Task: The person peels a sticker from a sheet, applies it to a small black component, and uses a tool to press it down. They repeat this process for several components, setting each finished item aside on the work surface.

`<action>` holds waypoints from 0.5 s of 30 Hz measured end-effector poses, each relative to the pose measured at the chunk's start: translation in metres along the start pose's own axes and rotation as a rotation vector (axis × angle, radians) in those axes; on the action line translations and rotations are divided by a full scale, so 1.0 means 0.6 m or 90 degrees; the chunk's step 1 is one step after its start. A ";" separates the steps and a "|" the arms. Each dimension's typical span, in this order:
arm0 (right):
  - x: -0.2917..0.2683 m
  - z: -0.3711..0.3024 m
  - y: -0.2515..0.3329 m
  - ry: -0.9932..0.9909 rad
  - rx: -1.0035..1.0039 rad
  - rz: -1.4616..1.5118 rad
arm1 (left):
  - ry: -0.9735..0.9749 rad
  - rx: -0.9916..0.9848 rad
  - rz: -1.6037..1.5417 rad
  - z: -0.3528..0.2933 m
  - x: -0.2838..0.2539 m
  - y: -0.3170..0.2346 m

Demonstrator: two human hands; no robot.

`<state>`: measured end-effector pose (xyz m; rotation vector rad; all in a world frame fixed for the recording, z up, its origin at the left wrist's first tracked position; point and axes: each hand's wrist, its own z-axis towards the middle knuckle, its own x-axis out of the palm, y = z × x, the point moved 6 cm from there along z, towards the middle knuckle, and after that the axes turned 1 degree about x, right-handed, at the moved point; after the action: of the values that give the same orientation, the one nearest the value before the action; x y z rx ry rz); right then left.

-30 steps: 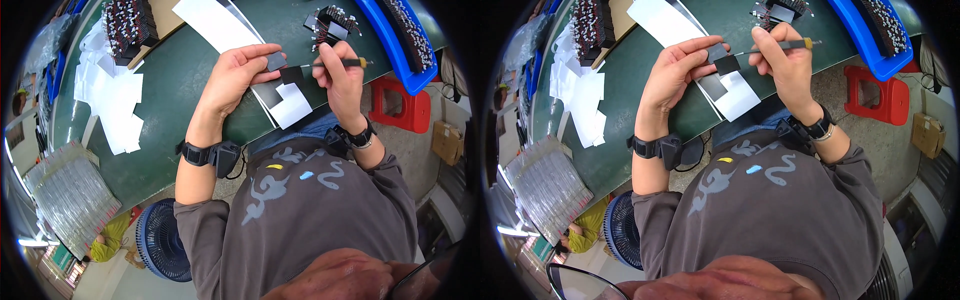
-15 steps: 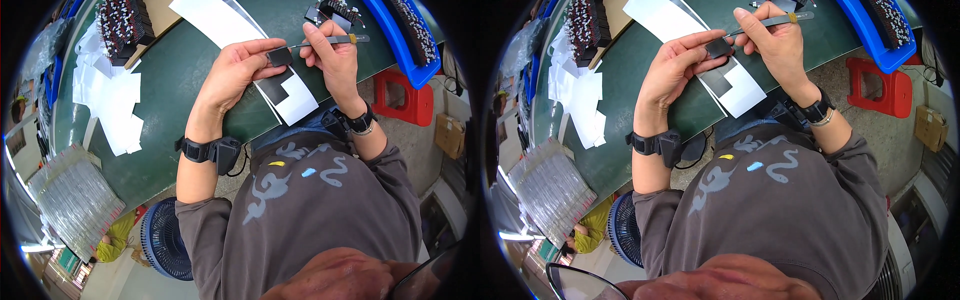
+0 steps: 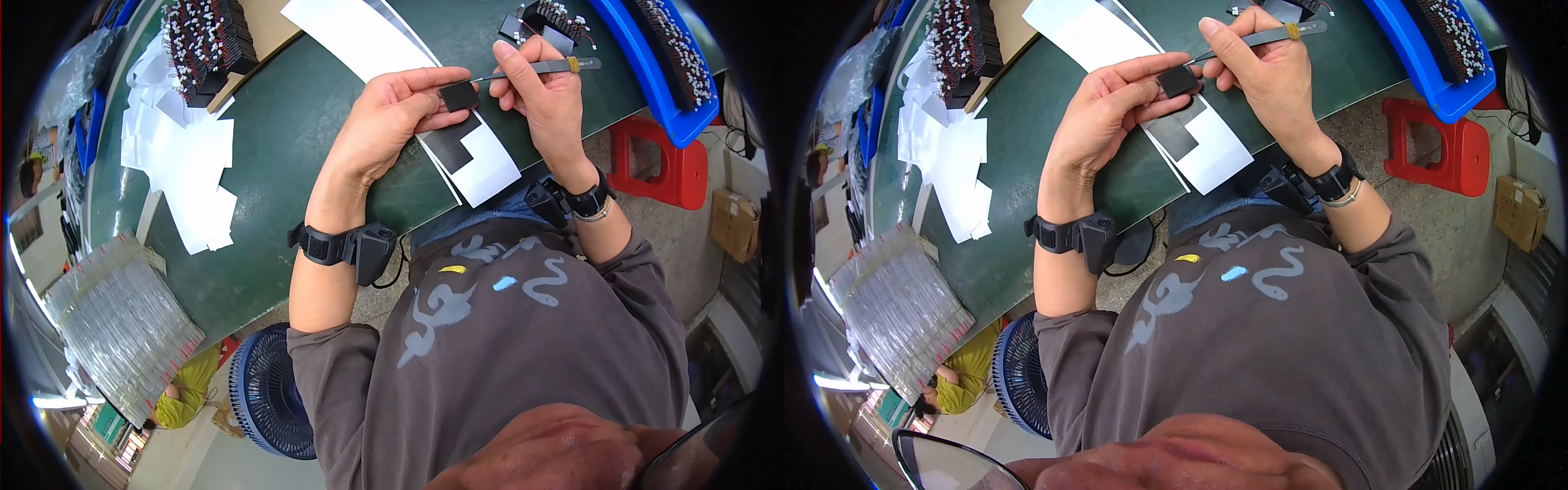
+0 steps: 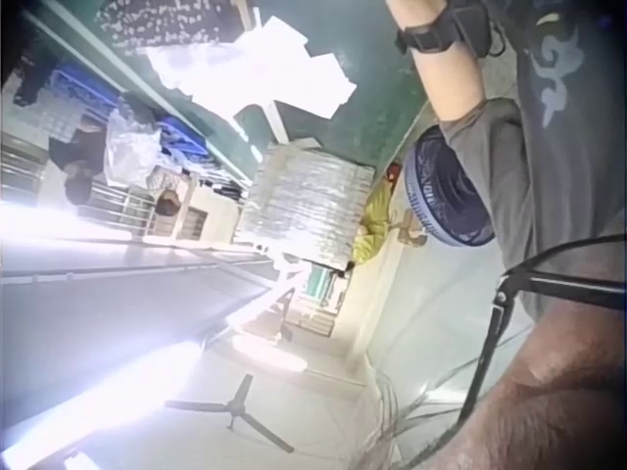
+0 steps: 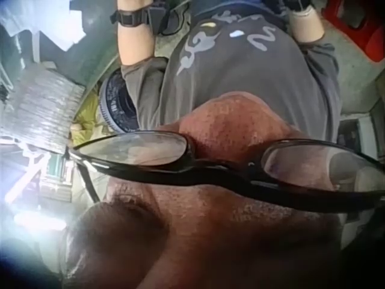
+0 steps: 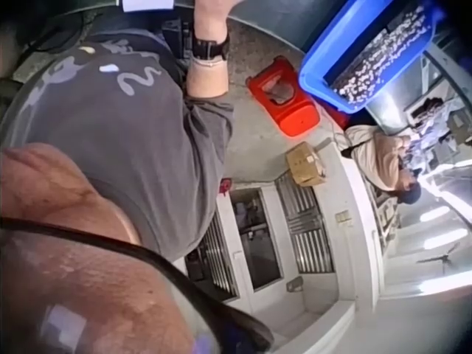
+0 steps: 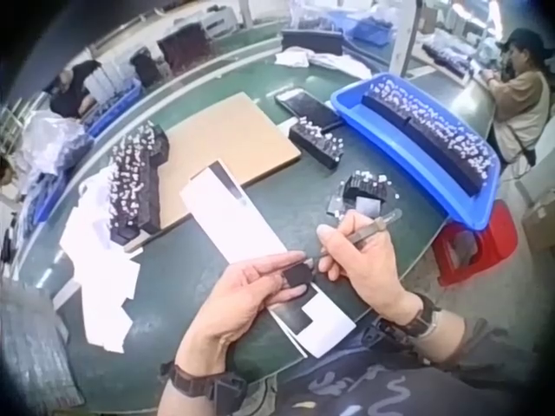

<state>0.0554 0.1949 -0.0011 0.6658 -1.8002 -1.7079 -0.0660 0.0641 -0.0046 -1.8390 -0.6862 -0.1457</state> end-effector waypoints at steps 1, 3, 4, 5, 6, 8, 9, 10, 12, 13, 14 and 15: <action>0.000 0.000 0.000 -0.002 0.002 0.003 | -0.002 -0.001 -0.001 0.000 0.000 0.000; 0.000 -0.001 0.000 -0.004 0.002 0.002 | -0.006 -0.003 -0.003 0.000 0.000 0.000; 0.000 -0.002 0.000 -0.005 0.003 0.001 | -0.006 -0.003 -0.003 0.000 -0.001 0.000; 0.000 -0.002 0.000 -0.007 0.004 0.000 | -0.002 -0.001 -0.005 0.001 -0.001 0.001; 0.000 -0.002 0.000 -0.008 0.004 0.000 | 0.003 0.001 -0.007 0.001 -0.001 0.001; 0.000 -0.002 0.000 -0.008 -0.001 0.001 | 0.008 0.003 -0.009 0.002 0.000 0.001; 0.000 -0.002 0.000 -0.009 -0.003 0.001 | 0.006 0.001 -0.012 0.002 0.001 0.001; 0.000 -0.003 0.000 -0.009 -0.003 0.002 | 0.003 0.000 -0.014 0.001 0.001 0.000; 0.000 -0.003 0.001 -0.010 -0.006 -0.001 | 0.001 -0.002 -0.017 0.002 0.000 0.001; 0.000 -0.003 0.001 -0.011 -0.007 -0.002 | 0.012 0.002 -0.017 0.002 -0.002 0.002; 0.000 -0.003 0.001 -0.011 -0.006 -0.002 | 0.022 0.007 -0.017 0.003 -0.004 0.004; 0.001 -0.003 0.001 -0.010 -0.006 -0.002 | 0.033 0.011 -0.018 0.003 -0.005 0.004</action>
<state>0.0563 0.1936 -0.0004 0.6532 -1.8015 -1.7263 -0.0673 0.0643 -0.0086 -1.8039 -0.6752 -0.2041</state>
